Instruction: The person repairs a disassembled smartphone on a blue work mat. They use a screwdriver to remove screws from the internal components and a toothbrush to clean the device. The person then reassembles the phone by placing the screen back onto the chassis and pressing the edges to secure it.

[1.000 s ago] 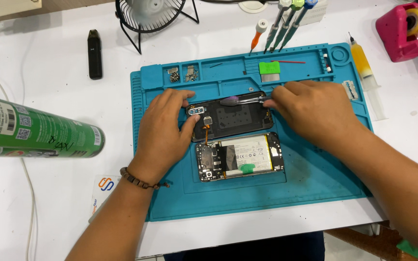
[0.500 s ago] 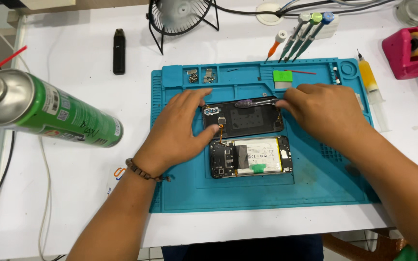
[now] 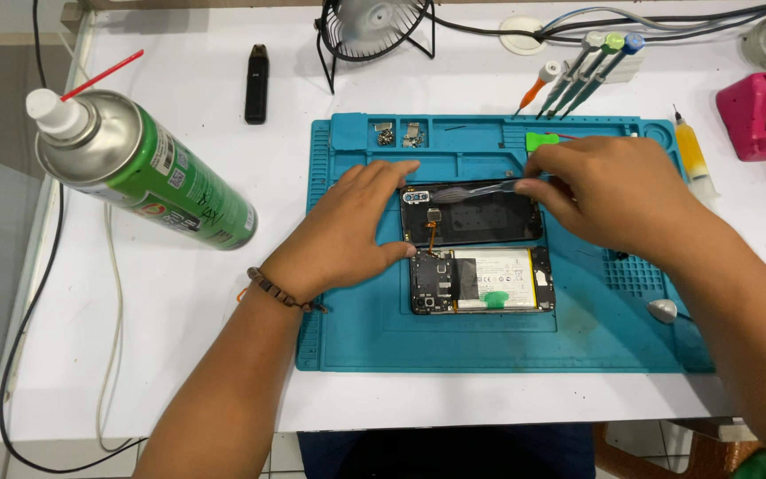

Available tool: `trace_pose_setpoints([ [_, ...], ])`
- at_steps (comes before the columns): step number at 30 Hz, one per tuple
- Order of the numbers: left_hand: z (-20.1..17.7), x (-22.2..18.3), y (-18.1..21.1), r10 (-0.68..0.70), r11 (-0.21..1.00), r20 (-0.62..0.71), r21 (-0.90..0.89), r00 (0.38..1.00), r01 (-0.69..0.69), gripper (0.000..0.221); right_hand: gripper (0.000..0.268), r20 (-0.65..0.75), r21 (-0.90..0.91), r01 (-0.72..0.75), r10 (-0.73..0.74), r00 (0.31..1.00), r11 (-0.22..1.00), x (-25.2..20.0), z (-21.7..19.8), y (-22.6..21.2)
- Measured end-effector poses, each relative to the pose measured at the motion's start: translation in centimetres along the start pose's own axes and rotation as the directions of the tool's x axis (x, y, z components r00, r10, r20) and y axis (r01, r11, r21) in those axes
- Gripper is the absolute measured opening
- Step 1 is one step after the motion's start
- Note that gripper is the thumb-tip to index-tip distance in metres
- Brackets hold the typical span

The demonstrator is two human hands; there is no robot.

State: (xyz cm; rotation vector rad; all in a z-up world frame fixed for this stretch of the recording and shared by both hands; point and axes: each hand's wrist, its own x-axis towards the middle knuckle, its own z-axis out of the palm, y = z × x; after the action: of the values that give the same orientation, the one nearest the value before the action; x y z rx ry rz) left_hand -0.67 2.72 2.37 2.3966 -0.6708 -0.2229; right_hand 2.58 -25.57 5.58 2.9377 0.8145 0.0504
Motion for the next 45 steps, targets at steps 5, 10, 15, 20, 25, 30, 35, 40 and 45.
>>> trace_pose_setpoints([
  [5, -0.2, 0.0, 0.2, -0.015, 0.999, 0.008, -0.03, 1.0, 0.015, 0.079, 0.016, 0.033, 0.181, 0.315, -0.325, 0.945, 0.932, 3.8, 0.2, 0.1],
  [10, -0.2, 0.0, 0.1, -0.031, 0.999, 0.011, -0.029, 0.999, 0.031, 0.081, 0.025, 0.008, 0.023, 0.429, -0.43, 0.903, 0.903, 6.5, 0.5, -0.3],
  [15, -0.3, 0.1, 0.1, -0.038, 0.999, -0.01, -0.037, 0.999, 0.038, 0.088, 0.02, -0.122, -0.066, 0.559, -0.563, 0.818, 0.827, 8.0, 1.2, -1.6],
  [20, -0.1, 0.0, -0.1, -0.018, 0.999, -0.025, -0.029, 1.0, 0.018, 0.088, 0.028, -0.11, -0.224, 0.444, -0.475, 0.873, 0.868, 6.7, 1.1, -1.0],
  [25, -0.1, 0.1, -0.1, -0.006, 0.999, -0.012, -0.038, 1.0, 0.006, 0.087, 0.022, -0.166, -0.453, 0.244, -0.351, 0.922, 0.857, 2.8, -1.0, -0.9],
  [30, -0.1, 0.0, -0.1, 0.017, 1.0, -0.015, -0.012, 1.0, -0.017, 0.083, 0.022, -0.212, -0.06, -0.049, 0.035, 0.977, 0.997, -3.5, -2.2, 1.2],
  [35, -0.4, -0.1, 0.5, 0.018, 1.0, -0.008, -0.018, 1.0, -0.018, 0.078, 0.025, -0.095, -0.101, -0.408, 0.4, 0.912, 0.907, -9.8, 1.1, 4.3],
  [40, 0.1, -0.1, 0.5, 0.04, 0.999, -0.021, 0.016, 0.999, -0.04, 0.077, 0.028, -0.194, -0.071, -0.466, 0.446, 0.874, 0.882, -13.2, 4.7, 5.1],
  [45, 0.3, -0.1, 0.3, 0.042, 0.999, -0.043, 0.035, 0.998, -0.041, 0.075, 0.027, -0.22, -0.391, -0.351, 0.284, 0.933, 0.851, -13.2, 5.7, 4.9],
])
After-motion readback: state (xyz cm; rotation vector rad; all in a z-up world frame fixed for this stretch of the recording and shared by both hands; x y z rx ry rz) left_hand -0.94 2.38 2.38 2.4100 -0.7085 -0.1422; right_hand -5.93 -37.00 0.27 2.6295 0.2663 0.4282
